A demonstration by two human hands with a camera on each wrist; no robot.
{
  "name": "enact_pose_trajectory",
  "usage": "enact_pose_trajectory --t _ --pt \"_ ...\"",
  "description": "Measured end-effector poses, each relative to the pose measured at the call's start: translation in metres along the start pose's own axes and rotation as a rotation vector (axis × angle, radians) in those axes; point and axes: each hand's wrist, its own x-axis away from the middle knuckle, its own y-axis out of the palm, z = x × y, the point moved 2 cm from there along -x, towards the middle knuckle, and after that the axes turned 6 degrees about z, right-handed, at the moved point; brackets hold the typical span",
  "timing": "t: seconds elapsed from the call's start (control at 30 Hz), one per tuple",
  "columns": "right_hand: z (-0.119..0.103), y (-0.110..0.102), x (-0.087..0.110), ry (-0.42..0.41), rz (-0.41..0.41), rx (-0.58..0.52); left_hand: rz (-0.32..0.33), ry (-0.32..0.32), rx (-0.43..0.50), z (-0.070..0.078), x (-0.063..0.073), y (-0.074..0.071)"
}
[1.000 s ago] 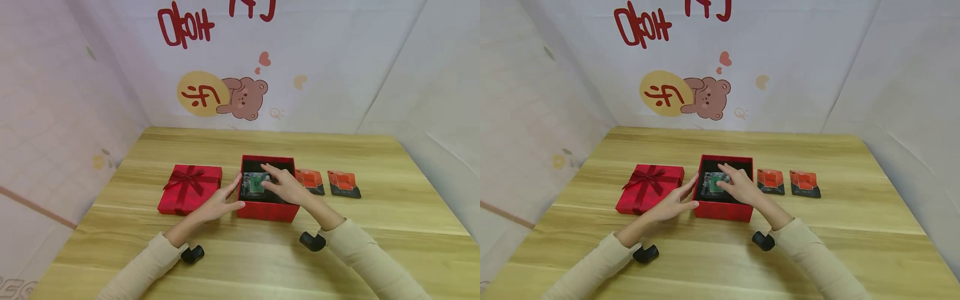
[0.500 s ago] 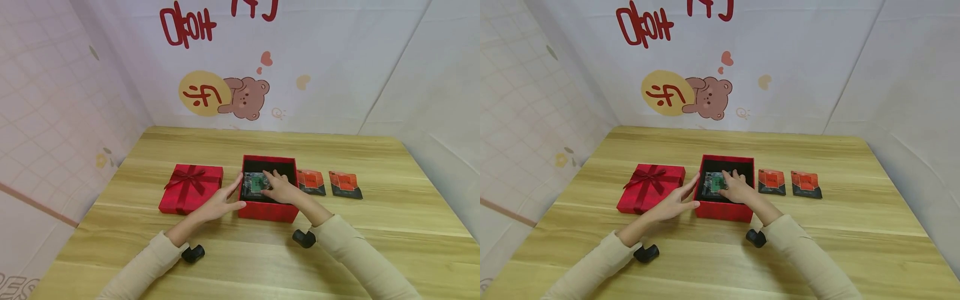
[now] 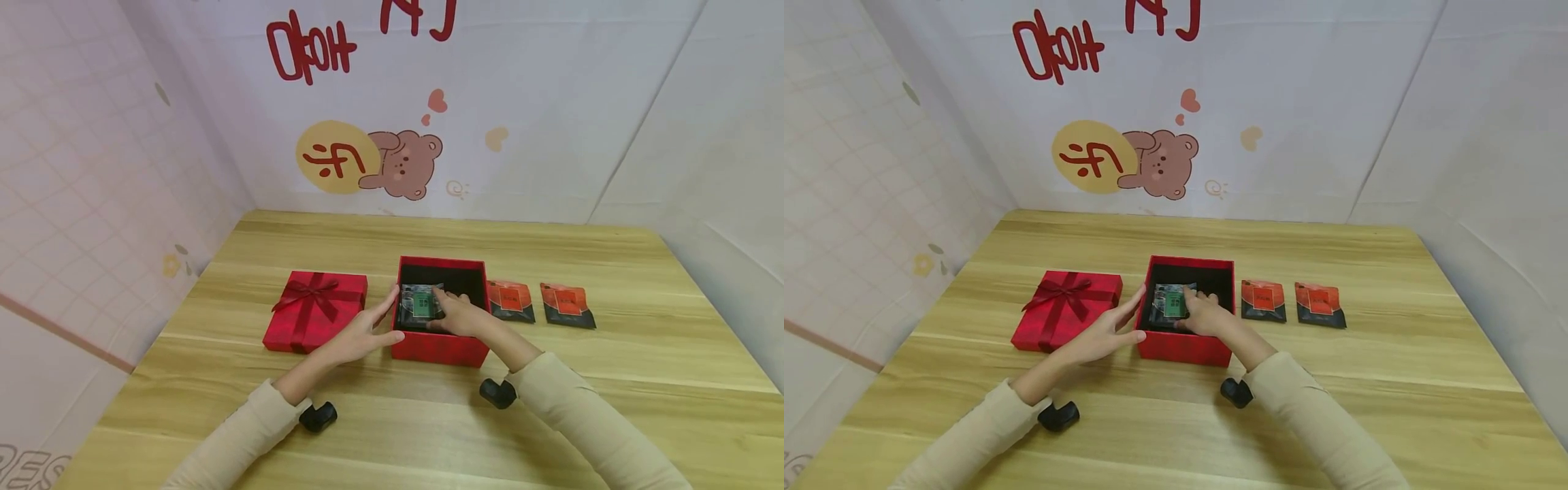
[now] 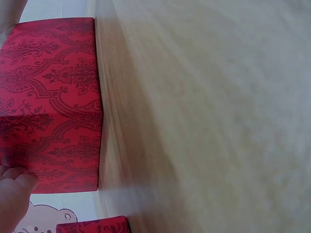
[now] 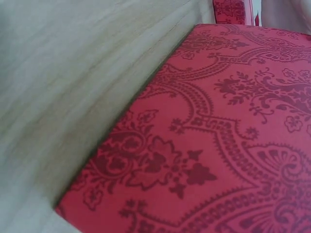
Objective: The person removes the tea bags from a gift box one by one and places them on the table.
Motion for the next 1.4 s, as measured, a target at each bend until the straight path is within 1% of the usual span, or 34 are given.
enact_pose_trajectory --t 0.27,0.47,0.57,0.73,0.87,0.97,1.17,1.3,1.4 --pt "-0.0022 -0.002 0.0007 0.013 -0.015 -0.012 0.004 -0.006 -0.006 0.0008 -0.0003 -0.0003" --pt "-0.0018 -0.001 0.0018 -0.014 0.007 -0.01 0.002 -0.013 -0.007 0.0017 0.0006 0.0" --pt "-0.0014 -0.0013 0.0019 -0.052 0.039 -0.017 0.001 -0.009 -0.005 0.0016 0.0007 0.0001" --pt "-0.0017 -0.004 0.003 -0.108 0.115 -0.031 -0.003 0.001 -0.011 0.0013 0.0004 0.0" --pt "-0.0016 -0.0071 0.0039 -0.16 0.179 -0.083 -0.006 0.002 -0.011 0.0011 0.0001 -0.0003" --pt "-0.0014 -0.009 0.0042 -0.198 0.203 -0.133 -0.009 0.0 -0.006 0.0003 -0.0001 -0.0004" --pt "-0.0022 -0.01 0.0049 -0.213 0.179 -0.203 -0.01 0.006 -0.005 0.0009 0.0002 -0.0004" --pt "-0.0031 -0.0081 0.0061 -0.246 0.15 -0.2 -0.008 0.016 -0.008 0.0016 0.0004 -0.0003" --pt "-0.0039 -0.0066 0.0064 -0.265 0.127 -0.184 -0.007 0.006 -0.005 0.001 0.0004 -0.0004"
